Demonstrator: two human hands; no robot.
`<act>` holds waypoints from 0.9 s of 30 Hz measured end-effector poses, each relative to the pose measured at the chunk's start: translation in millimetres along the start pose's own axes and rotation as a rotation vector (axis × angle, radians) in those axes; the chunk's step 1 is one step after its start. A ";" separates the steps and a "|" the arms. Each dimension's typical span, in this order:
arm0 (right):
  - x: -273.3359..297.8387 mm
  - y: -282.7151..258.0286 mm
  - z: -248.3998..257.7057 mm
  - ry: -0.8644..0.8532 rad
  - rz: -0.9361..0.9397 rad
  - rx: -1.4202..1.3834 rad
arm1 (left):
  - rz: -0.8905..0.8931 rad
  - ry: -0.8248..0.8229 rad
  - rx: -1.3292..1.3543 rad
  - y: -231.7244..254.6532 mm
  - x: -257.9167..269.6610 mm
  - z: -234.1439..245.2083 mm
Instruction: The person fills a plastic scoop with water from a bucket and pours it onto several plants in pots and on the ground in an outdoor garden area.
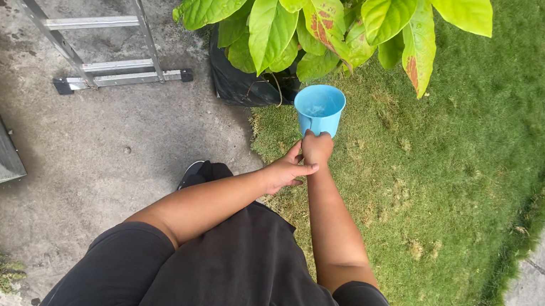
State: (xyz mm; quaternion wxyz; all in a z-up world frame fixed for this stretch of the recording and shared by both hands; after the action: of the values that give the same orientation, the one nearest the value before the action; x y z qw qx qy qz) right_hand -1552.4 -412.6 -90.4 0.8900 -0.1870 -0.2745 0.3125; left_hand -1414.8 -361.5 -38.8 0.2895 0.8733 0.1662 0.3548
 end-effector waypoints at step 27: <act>-22.8 -8.2 20.8 0.097 0.248 0.160 | -0.141 0.054 -0.162 1.5 -7.8 -14.4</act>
State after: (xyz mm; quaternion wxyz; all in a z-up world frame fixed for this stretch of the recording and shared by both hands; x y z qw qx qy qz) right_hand -1576.1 -430.2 -78.5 0.8688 -0.1628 -0.1802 0.4316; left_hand -1430.4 -360.9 -33.6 0.3787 0.8234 0.2055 0.3692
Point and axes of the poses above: each hand's wrist, its own x-axis away from the middle knuckle, its own z-axis out of the back of the hand, y = z × x, the point moved 4 cm from there along -x, towards the middle knuckle, and after that the axes turned 3 degrees about x, right-handed, at the moved point
